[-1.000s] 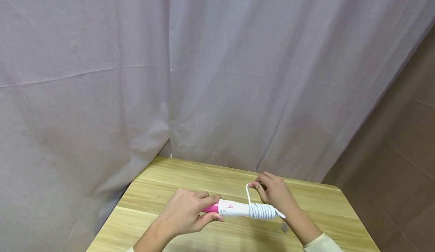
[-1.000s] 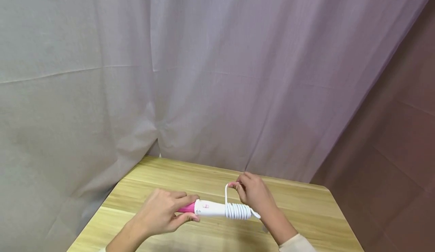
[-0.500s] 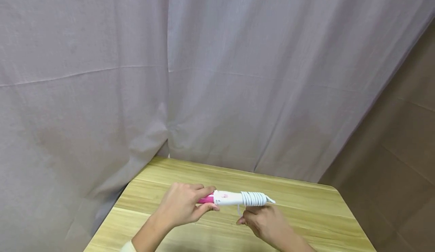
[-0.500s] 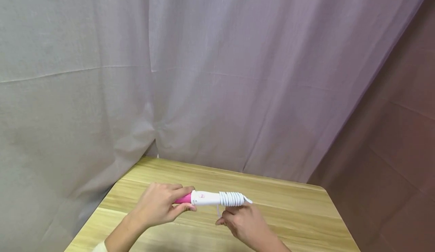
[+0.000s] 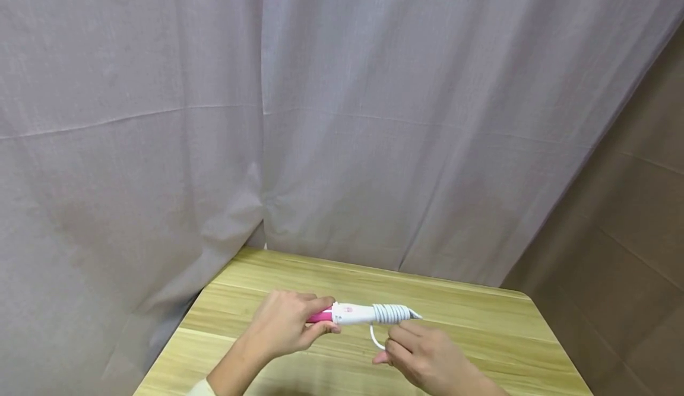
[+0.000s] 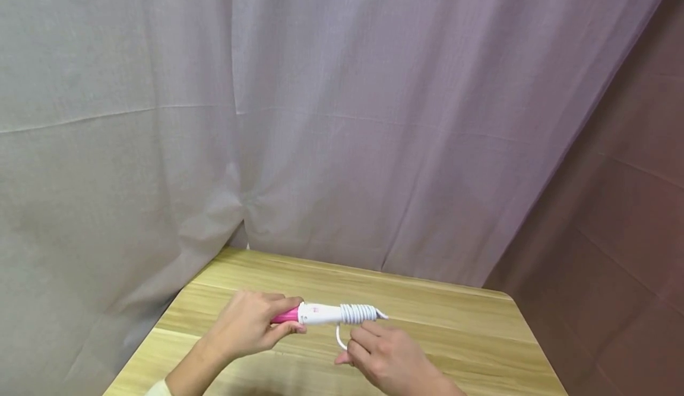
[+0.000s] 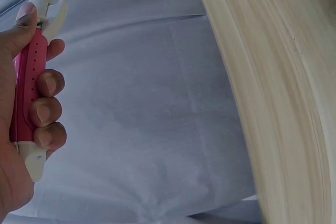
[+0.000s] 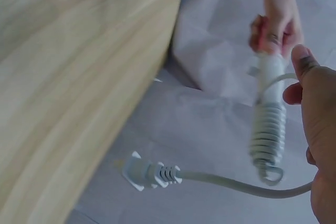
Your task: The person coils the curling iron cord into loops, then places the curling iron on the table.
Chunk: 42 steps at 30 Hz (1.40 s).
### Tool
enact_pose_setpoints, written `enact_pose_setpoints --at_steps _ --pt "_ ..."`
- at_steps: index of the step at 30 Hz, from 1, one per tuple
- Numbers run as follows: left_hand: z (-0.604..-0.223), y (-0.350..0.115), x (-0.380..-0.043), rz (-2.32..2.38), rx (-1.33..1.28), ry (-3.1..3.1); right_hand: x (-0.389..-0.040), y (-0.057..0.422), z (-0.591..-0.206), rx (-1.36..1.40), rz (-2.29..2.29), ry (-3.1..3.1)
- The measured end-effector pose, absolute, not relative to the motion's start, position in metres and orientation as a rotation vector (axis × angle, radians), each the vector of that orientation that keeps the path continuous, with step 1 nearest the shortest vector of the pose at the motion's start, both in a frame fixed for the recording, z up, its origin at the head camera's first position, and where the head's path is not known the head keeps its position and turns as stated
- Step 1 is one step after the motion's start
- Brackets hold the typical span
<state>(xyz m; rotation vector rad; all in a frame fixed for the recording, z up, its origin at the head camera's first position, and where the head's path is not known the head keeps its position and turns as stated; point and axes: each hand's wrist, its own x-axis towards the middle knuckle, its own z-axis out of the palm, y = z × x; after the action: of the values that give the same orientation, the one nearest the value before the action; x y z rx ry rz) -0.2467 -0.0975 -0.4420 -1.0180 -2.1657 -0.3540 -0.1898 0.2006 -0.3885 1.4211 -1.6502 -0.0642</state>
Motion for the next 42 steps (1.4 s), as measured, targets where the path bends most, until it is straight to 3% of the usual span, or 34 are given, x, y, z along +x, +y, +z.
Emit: enact_pose_setpoints --at_steps 11,21,34,42 --pt "-0.44 -0.09 -0.236 -0.339 -1.072 -2.12 -0.198 0.202 -0.361 1.359 -0.068 -1.684" --pt "-0.45 -0.085 -0.229 -0.347 -1.135 -2.125 -0.209 0.215 -0.362 1.35 -0.045 -1.802" --pt "-0.458 -0.084 -0.226 -0.363 -1.136 -2.15 -0.198 0.227 -0.327 1.434 0.348 -2.449" --pt "-0.461 -0.087 -0.226 -0.35 -1.122 -2.155 -0.2 0.227 -0.329 1.473 0.329 -2.354"
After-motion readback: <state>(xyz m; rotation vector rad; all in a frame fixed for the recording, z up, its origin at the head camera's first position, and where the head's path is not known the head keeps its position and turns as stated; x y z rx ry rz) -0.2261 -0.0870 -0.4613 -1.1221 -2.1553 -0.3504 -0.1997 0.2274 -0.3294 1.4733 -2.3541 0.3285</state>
